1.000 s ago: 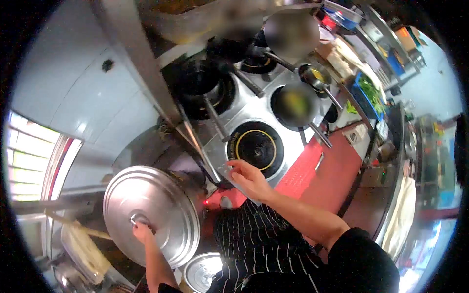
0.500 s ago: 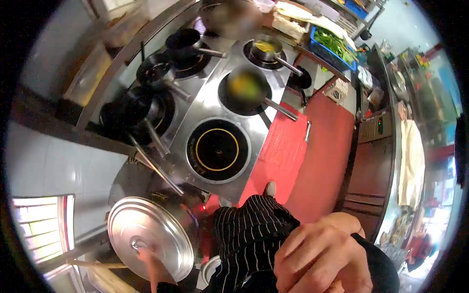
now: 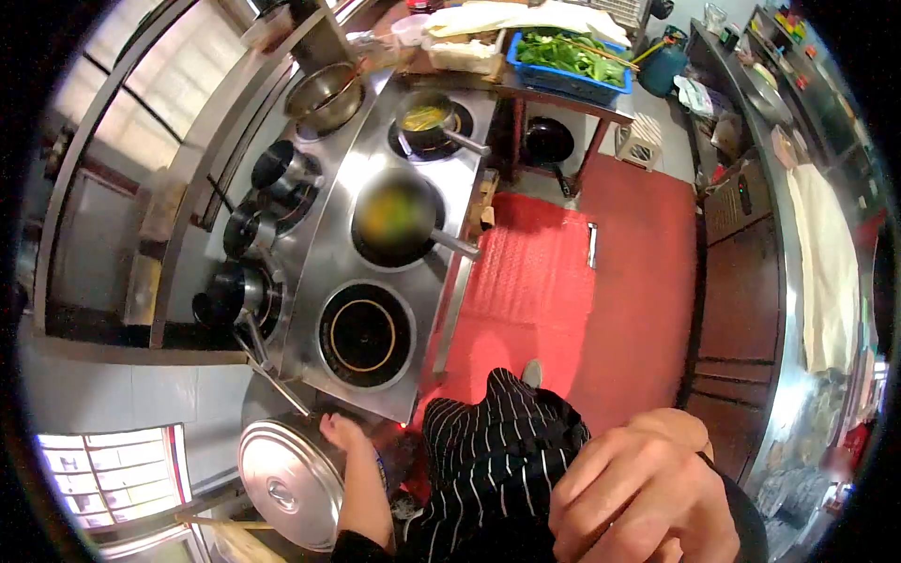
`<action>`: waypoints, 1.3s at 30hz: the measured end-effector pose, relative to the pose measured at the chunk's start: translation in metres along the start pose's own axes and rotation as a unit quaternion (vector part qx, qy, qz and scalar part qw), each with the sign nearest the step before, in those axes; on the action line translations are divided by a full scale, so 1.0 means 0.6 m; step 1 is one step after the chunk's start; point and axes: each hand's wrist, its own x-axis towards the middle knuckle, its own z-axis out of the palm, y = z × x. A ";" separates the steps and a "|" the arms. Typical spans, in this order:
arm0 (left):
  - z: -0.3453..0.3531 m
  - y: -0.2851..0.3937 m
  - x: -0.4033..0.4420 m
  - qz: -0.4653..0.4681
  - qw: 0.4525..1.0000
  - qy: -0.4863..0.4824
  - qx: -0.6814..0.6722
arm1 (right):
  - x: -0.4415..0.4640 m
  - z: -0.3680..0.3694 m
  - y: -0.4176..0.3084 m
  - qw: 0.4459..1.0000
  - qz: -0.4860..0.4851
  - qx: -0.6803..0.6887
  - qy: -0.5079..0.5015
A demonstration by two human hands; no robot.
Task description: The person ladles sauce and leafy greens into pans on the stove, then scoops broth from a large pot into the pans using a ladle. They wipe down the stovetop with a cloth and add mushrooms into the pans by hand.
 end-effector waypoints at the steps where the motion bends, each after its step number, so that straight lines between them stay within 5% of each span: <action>1: 0.041 0.044 -0.047 -0.036 0.996 -0.071 0.035 | -0.005 -0.028 -0.011 1.000 -0.027 0.000 -0.015; 4: 0.184 -0.004 -0.096 -0.002 0.983 -0.184 -0.019 | -0.003 -0.100 -0.045 0.997 -0.068 -0.005 -0.033; 6: 0.225 0.153 -0.246 -0.140 0.950 -0.259 -0.102 | -0.002 -0.141 -0.064 0.996 -0.080 -0.013 -0.031; 14: 0.416 0.290 -0.371 -0.228 0.866 -0.434 -0.098 | 0.033 -0.287 -0.075 0.997 0.070 0.010 0.013; 16: 0.467 0.304 -0.371 -0.239 0.861 -0.436 -0.102 | 0.044 -0.355 -0.062 0.983 0.170 0.054 -0.032; 19: 0.553 0.301 -0.355 -0.308 0.823 -0.439 -0.185 | 0.036 -0.460 0.007 0.941 0.268 -0.160 -0.130; 22: 0.622 0.275 -0.322 -0.436 0.739 -0.442 -0.261 | 0.003 -0.553 0.127 0.816 0.519 -0.253 -0.012; 24: 0.630 0.313 -0.348 -0.451 0.772 -0.378 -0.243 | -0.042 -0.626 0.219 0.750 0.582 -0.311 0.031; 28: 0.652 0.308 -0.356 -0.463 0.803 -0.312 -0.210 | -0.121 -0.743 0.372 0.697 0.630 -0.342 -0.008; 32: 0.654 0.340 -0.371 -0.444 0.823 -0.294 -0.197 | -0.176 -0.811 0.506 0.714 0.611 -0.341 -0.029; 36: 0.655 0.325 -0.366 -0.433 0.836 -0.283 -0.183 | -0.205 -0.847 0.626 0.635 0.703 -0.315 -0.063; 39: 0.654 0.310 -0.369 -0.447 0.825 -0.286 -0.195 | -0.263 -0.868 0.710 0.637 0.730 -0.247 -0.005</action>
